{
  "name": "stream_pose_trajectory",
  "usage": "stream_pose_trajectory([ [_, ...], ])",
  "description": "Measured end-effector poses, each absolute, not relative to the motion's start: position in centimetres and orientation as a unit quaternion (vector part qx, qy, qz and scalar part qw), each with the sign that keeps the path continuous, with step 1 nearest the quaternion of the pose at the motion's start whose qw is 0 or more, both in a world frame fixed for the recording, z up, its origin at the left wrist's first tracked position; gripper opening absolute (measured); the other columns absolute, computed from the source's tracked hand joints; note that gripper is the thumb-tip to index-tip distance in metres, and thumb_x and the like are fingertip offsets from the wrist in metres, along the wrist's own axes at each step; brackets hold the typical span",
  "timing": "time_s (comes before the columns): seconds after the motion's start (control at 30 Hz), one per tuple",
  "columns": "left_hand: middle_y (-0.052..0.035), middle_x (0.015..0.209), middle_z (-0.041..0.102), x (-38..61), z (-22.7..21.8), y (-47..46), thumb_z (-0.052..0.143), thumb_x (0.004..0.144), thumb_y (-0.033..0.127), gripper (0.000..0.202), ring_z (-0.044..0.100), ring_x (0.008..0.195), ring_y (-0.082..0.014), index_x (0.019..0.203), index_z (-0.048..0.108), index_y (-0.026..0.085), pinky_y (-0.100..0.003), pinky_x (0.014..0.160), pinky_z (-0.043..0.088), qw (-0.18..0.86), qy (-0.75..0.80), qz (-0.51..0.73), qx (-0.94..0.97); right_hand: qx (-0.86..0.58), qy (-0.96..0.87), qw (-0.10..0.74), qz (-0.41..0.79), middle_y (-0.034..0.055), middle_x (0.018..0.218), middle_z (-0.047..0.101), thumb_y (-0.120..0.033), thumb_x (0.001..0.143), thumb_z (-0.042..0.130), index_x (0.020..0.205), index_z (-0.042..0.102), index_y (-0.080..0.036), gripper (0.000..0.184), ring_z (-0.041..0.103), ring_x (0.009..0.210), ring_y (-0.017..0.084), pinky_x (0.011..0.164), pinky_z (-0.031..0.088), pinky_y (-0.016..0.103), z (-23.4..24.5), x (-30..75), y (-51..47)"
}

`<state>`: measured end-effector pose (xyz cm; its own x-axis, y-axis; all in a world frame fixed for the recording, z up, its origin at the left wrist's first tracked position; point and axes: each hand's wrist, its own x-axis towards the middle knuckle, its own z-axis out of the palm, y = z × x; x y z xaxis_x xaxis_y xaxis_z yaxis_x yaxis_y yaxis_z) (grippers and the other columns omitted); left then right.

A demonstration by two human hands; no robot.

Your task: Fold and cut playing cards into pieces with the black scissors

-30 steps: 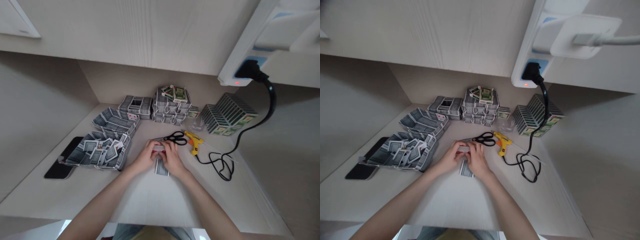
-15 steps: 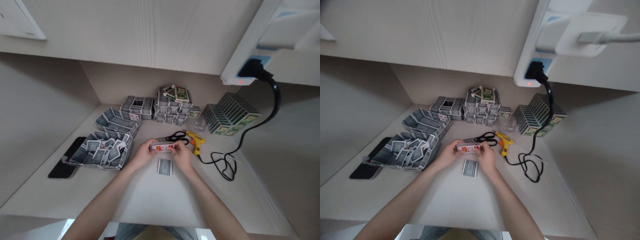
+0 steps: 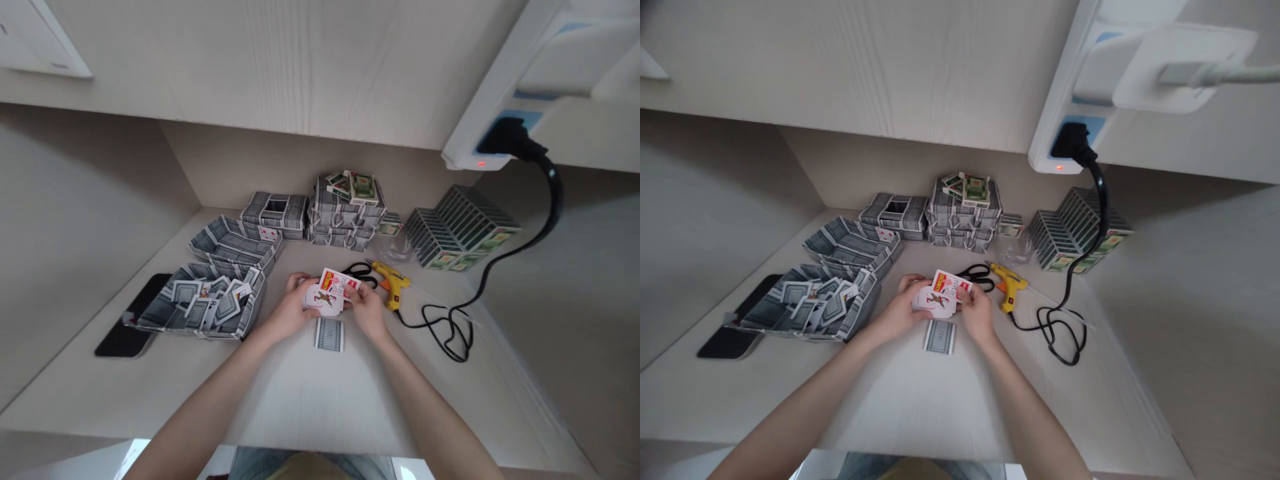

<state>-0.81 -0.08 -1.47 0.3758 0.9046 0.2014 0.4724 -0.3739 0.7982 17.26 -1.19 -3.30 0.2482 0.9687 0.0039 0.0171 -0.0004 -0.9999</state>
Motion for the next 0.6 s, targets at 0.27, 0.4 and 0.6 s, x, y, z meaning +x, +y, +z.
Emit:
stream_pose_trajectory([
  [0.27, -0.007, 0.112, 0.041, -1.6, -1.1, 0.4, 0.066, 0.062, 0.018, 0.054, 0.05, 0.102, -0.0206, 0.113, 0.049, 0.02, -0.034, 0.093, 0.04, 0.246, 0.55, 0.297, 0.741, -0.57, -0.386, 0.578, 0.439, 0.0097, 0.084, 0.067, -0.052, 0.067, 0.059, 0.088, 0.054, -0.017, 0.041, 0.065, 0.06, 0.024, 0.046, 0.052, 0.033, -2.1, 17.5, -1.2],
  [0.4, -0.0093, 0.107, 0.047, -2.0, -1.3, 0.6, 0.064, 0.066, 0.028, 0.05, 0.049, 0.1, -0.0246, 0.113, 0.049, 0.017, -0.038, 0.091, 0.04, 0.152, 0.599, 0.279, 0.735, -0.583, -0.379, 0.585, 0.418, 0.0095, 0.08, 0.067, -0.052, 0.067, 0.059, 0.087, 0.054, -0.016, 0.042, 0.065, 0.056, 0.023, 0.045, 0.051, 0.032, -1.9, 17.5, -1.3],
  [0.6, -0.0131, 0.107, 0.049, -1.9, -1.7, 0.6, 0.057, 0.072, 0.038, 0.046, 0.045, 0.105, -0.0276, 0.108, 0.051, 0.012, -0.04, 0.092, 0.037, 0.071, 0.605, 0.277, 0.743, -0.595, -0.373, 0.579, 0.415, 0.0079, 0.073, 0.066, -0.053, 0.065, 0.061, 0.08, 0.051, -0.016, 0.04, 0.064, 0.05, 0.022, 0.042, 0.05, 0.031, -2.0, 17.3, -1.4],
])
